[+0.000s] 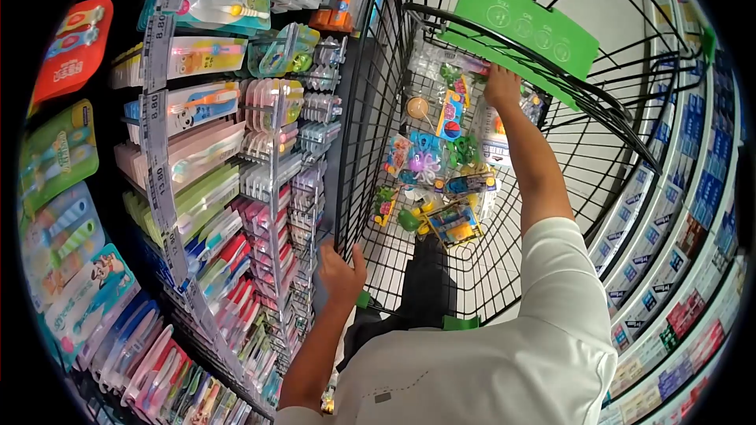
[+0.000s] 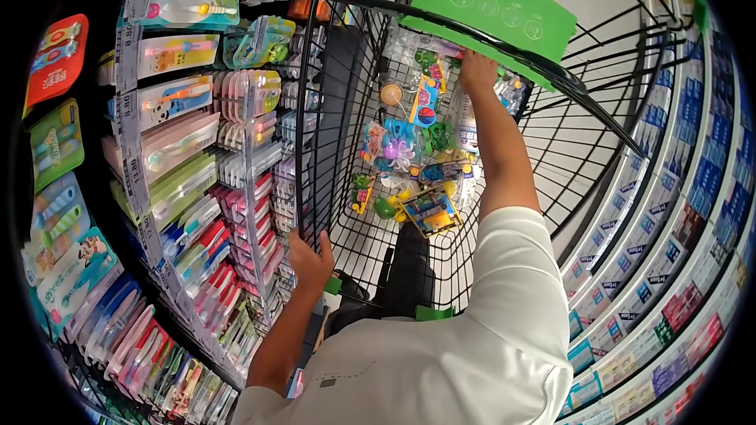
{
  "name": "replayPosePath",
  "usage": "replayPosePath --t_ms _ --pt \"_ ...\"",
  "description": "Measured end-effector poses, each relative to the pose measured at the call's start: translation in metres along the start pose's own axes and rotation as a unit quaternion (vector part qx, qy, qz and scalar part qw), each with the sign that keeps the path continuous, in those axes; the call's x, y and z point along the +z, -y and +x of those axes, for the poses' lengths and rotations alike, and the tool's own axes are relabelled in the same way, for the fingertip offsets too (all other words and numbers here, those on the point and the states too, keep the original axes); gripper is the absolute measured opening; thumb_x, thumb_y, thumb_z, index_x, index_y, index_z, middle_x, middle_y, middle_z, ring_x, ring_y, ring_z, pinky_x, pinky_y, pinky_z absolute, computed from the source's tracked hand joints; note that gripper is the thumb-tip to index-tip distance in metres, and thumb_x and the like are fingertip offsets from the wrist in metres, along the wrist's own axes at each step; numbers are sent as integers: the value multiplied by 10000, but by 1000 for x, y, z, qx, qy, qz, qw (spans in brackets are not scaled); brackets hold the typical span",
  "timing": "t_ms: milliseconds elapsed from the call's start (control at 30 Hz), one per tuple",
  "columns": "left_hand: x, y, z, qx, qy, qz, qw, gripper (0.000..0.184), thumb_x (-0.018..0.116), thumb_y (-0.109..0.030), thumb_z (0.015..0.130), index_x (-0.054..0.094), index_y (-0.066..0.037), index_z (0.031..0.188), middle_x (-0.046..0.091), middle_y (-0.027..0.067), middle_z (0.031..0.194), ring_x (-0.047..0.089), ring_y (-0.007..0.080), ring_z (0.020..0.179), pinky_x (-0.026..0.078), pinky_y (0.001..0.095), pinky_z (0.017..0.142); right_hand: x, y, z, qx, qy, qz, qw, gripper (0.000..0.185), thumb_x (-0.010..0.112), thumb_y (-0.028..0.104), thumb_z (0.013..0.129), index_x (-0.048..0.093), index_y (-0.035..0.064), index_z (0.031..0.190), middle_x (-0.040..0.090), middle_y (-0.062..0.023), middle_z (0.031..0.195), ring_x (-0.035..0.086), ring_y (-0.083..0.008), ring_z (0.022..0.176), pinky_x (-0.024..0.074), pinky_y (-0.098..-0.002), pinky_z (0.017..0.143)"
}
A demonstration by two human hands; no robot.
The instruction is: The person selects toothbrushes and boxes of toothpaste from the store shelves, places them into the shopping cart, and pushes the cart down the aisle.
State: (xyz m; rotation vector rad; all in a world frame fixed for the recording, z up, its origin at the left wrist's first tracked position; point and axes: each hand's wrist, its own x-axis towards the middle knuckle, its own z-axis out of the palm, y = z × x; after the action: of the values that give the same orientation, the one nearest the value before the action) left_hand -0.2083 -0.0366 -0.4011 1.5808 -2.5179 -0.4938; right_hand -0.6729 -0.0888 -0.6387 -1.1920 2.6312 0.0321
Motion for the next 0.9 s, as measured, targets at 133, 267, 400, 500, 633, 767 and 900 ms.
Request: replayPosePath --t_ms 133,267,400,500,633,767,900 --pt "-5 -1 -1 -17 8 22 1000 431 636 -186 846 433 94 1103 542 229 941 592 407 758 487 458 609 -3 3 -11 -49 -6 -44 998 254 535 162 839 580 84 1076 597 -106 1134 525 -278 1139 353 -462 984" --pt "-5 2 0 25 -26 44 998 421 638 -169 838 435 90 1101 537 228 933 585 409 735 484 465 609 -17 21 -60 -51 141 13 989 254 538 166 806 599 36 1016 650 -179 1021 623 -337 971 448 -477 861" --pt "-7 0 0 10 -13 48 999 412 615 -204 851 440 75 1100 538 229 938 586 414 741 474 475 594 -39 29 -111 -19 166 184 969 301 529 192 790 584 -49 962 648 -279 911 632 -422 880 510 -479 773" --pt "-7 1 2 29 -27 19 999 408 602 -219 858 446 70 1101 529 227 942 587 414 747 468 492 591 -75 23 -146 28 189 304 933 358 535 236 809 567 -65 1000 630 -301 940 619 -437 902 488 -476 805" --pt "-10 4 2 37 -5 -17 999 541 630 -248 834 414 73 1213 511 241 1112 535 412 1006 441 476 837 -174 53 -239 54 102 332 936 491 591 448 848 545 -14 1008 635 -235 820 629 -400 794 477 -461 702" --pt "-37 -8 0 124 -71 -55 988 745 692 -297 792 334 63 1337 454 244 1287 410 386 1213 303 464 1038 -245 104 -335 -79 -73 345 932 432 661 322 823 526 21 1103 614 -180 866 619 -353 738 475 -432 642" --pt "-128 -55 -28 111 -13 -415 903 750 700 -304 826 314 49 1363 487 207 1259 460 283 1183 324 405 1031 -283 167 -408 -200 -126 330 914 457 692 240 792 509 20 1148 566 -168 899 596 -344 718 468 -422 602"
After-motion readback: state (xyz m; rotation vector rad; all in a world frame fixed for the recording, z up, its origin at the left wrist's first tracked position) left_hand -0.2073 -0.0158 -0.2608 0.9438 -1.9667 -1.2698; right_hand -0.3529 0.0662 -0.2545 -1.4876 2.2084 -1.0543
